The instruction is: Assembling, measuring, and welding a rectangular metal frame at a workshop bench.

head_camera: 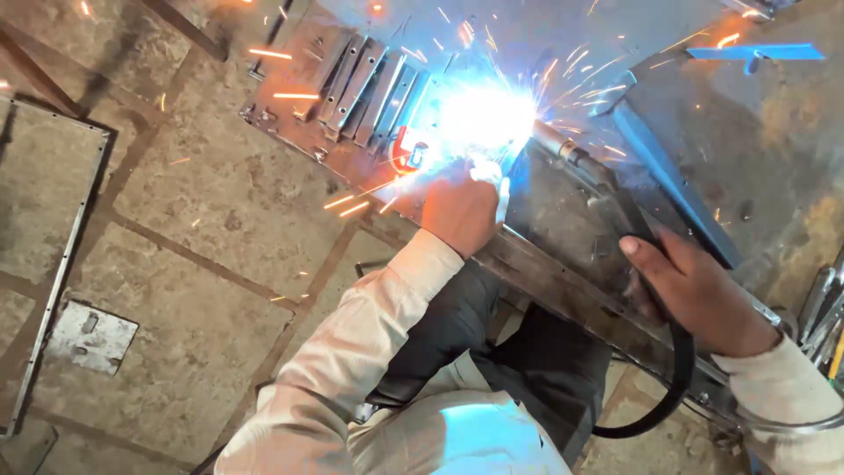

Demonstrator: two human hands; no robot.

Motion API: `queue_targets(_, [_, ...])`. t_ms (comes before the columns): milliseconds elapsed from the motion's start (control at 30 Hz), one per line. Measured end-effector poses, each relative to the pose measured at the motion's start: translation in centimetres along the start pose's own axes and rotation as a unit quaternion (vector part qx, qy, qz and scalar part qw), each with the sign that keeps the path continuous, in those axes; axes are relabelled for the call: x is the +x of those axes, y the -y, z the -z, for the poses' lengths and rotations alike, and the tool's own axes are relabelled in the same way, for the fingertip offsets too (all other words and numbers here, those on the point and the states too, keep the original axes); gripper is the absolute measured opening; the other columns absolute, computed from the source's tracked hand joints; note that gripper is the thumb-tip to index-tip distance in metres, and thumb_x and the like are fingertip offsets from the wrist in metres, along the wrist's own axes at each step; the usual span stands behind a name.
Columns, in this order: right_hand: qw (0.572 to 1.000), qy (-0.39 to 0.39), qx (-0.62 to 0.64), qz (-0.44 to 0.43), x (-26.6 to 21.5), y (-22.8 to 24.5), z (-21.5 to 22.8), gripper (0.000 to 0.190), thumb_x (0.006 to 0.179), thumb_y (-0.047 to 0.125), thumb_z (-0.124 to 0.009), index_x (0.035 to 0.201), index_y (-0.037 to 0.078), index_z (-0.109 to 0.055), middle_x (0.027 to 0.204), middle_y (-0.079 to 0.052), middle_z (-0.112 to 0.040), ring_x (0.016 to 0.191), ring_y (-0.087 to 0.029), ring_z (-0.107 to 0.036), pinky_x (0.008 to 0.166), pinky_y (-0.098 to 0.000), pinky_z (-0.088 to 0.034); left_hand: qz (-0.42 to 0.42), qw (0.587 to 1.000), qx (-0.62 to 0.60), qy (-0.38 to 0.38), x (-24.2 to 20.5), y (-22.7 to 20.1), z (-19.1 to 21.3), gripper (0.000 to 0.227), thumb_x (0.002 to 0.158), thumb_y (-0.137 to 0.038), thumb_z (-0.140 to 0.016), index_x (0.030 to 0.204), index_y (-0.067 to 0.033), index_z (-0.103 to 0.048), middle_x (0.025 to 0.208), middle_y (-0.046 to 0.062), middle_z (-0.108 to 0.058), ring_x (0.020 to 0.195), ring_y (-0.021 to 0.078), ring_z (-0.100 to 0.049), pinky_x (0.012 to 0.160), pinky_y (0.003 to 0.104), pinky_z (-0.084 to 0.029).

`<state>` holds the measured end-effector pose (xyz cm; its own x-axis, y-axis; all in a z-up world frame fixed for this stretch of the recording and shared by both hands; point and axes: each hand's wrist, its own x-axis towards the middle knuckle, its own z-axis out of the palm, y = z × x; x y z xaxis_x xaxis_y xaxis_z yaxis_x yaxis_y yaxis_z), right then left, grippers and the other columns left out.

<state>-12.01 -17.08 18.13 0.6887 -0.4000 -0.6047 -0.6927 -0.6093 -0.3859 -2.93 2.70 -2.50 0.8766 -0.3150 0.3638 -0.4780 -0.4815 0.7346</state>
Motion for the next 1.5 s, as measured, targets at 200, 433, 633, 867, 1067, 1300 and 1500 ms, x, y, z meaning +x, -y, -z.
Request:
queue_targets(200, [0.985, -0.025, -0.123, 0.117, 1.6, -2.4, 1.1, 0.038, 0.104, 0.038, -0.057, 0.105, 0.0, -0.063, 0.066, -0.01, -0.054, 0.059, -0.018, -0.051, 0.056, -0.0347, -0.044, 0.008, 0.988, 0.048, 0.143, 0.1, 0.4, -0.2, 0.027, 0.074, -0.033, -0.079, 0.08, -0.0098, -0.067, 0.083, 0.014, -0.07, 0.085, 0.0338, -0.07, 0.071, 0.049, -0.054])
queue_targets(433, [0.998, 0.018, 0.054, -0.014, 1.3, -3.3, 3.9, 0.046, 0.107, 0.045, -0.058, 0.105, -0.001, -0.063, 0.069, -0.015, -0.058, 0.053, -0.025, -0.051, 0.051, -0.0412, -0.043, 0.032, 0.999, 0.033, 0.009, 0.5, -0.6, -0.2, 0.024, 0.093, -0.029, -0.068, 0.086, -0.0068, -0.063, 0.091, 0.014, -0.066, 0.074, 0.0344, -0.069, 0.062, 0.047, -0.055])
queue_targets(633, [0.997, 0.022, 0.077, -0.007, -0.3, -7.0, 6.7, 0.053, 0.105, 0.049, -0.05, 0.101, -0.003, -0.06, 0.07, -0.018, -0.06, 0.054, -0.028, -0.059, 0.048, -0.0422, -0.051, 0.055, 0.997, 0.051, 0.012, 0.2, -0.9, 0.8, 0.031, 0.094, -0.035, -0.067, 0.085, -0.0062, -0.062, 0.093, 0.015, -0.066, 0.07, 0.0352, -0.07, 0.059, 0.048, -0.055])
queue_targets(867, [0.972, 0.045, -0.226, -0.047, -3.8, -7.8, 1.9, 0.043, 0.107, 0.048, -0.051, 0.115, 0.008, -0.065, 0.069, -0.012, -0.058, 0.06, -0.021, -0.054, 0.055, -0.0366, -0.049, 0.091, 0.993, 0.003, -0.072, -4.5, -1.4, 6.3, 0.031, 0.104, -0.034, -0.062, 0.127, -0.0137, -0.069, 0.114, 0.008, -0.07, 0.096, 0.0324, -0.071, 0.078, 0.044, -0.057])
queue_targets(1067, [0.99, 0.035, -0.11, -0.087, -3.5, -8.9, 2.2, 0.046, 0.112, 0.041, -0.051, 0.106, -0.004, -0.06, 0.071, -0.016, -0.057, 0.054, -0.027, -0.054, 0.051, -0.042, -0.047, -0.01, 0.987, 0.161, 0.012, -7.0, -3.3, 6.9, 0.065, 0.092, -0.046, -0.064, 0.149, -0.0178, -0.052, 0.147, 0.013, -0.051, 0.129, 0.0315, -0.049, 0.103, 0.051, -0.042])
queue_targets(1300, [0.977, 0.049, -0.181, -0.1, -4.0, -8.3, 1.1, 0.043, 0.105, 0.044, -0.048, 0.11, 0.004, -0.061, 0.071, -0.015, -0.058, 0.054, -0.024, -0.051, 0.05, -0.0424, -0.047, -0.054, 0.962, 0.26, 0.065, -7.9, -2.6, 6.4, 0.058, 0.104, -0.033, -0.056, 0.158, -0.015, -0.046, 0.151, 0.009, -0.047, 0.137, 0.0259, -0.048, 0.111, 0.049, -0.04])
queue_targets(1500, [0.972, 0.033, -0.229, -0.034, -3.8, -11.6, -1.4, 0.039, 0.106, 0.043, -0.045, 0.108, 0.006, -0.059, 0.071, -0.005, -0.058, 0.046, -0.019, -0.051, 0.044, -0.0394, -0.046, -0.056, 0.969, 0.235, 0.052, -7.1, -2.2, 6.6, 0.058, 0.097, -0.025, -0.056, 0.154, -0.0182, -0.05, 0.144, 0.007, -0.052, 0.126, 0.0235, -0.051, 0.1, 0.044, -0.042])
